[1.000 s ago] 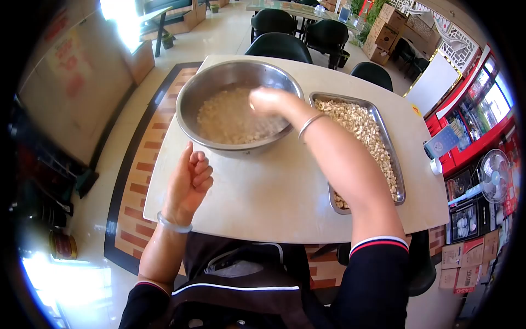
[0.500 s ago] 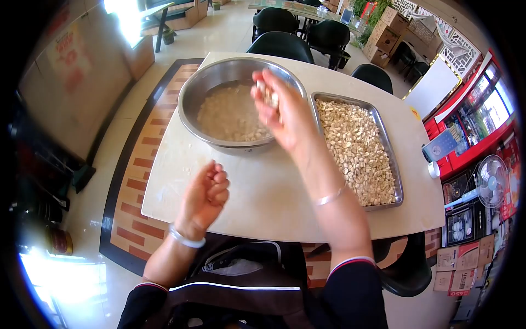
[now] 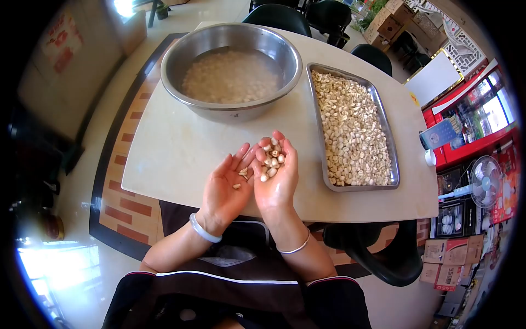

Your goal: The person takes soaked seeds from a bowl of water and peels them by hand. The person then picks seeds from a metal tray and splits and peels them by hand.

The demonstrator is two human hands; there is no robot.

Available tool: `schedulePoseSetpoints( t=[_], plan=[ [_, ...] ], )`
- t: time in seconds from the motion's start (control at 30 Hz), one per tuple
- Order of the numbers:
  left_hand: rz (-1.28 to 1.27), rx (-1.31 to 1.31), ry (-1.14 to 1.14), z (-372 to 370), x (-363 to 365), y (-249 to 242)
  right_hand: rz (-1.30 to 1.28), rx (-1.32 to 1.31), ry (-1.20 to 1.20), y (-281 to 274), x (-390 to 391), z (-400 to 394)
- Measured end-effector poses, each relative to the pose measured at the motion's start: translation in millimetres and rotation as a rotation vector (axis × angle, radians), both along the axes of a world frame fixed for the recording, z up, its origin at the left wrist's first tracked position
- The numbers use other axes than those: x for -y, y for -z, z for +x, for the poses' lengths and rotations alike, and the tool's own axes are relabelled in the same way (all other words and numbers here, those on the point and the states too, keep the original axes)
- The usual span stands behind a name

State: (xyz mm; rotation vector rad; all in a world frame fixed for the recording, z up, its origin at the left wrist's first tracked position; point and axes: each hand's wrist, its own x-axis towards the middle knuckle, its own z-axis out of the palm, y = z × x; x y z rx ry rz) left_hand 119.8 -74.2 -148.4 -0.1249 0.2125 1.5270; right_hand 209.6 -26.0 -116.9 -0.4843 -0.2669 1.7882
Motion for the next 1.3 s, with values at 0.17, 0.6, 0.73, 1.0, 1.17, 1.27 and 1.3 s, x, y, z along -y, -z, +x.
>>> schedulePoseSetpoints(
  t=[0.17,0.6,0.73,1.0,1.17,1.27,1.3],
  plan=[
    [-0.102,-0.153,-0.015,-8.9,-1.7,-8.2,-0.227,-0.234,-0.001,-2.8,-6.8,13.1],
    [0.510,-1.578,0.365,129.1,-156.2,-75.2,0.022,-0.023,-0.164,26.0,8.2,46.0],
    [0.531,-1.247,0.261,74.2,-108.4,-93.3,-0.026,-0.119,-0.058,36.2,-3.4,57.0],
    [0.039,0.095,0.284,7.2,-16.4,-12.5,0.420,0.669,0.046,1.5,-4.3,8.0],
    [-0.015,0.055,0.093,4.9,-25.3,0.9,0.681,0.854,0.070,4.3,-0.2,-4.4],
    [-0.070,0.213,0.048,10.5,-24.8,-16.2,0.637,0.756,0.023,5.2,-3.7,-8.8],
    [0.003,0.293,0.055,8.7,-24.4,-8.4,0.599,0.727,0.004,-5.2,0.3,-15.0]
  ],
)
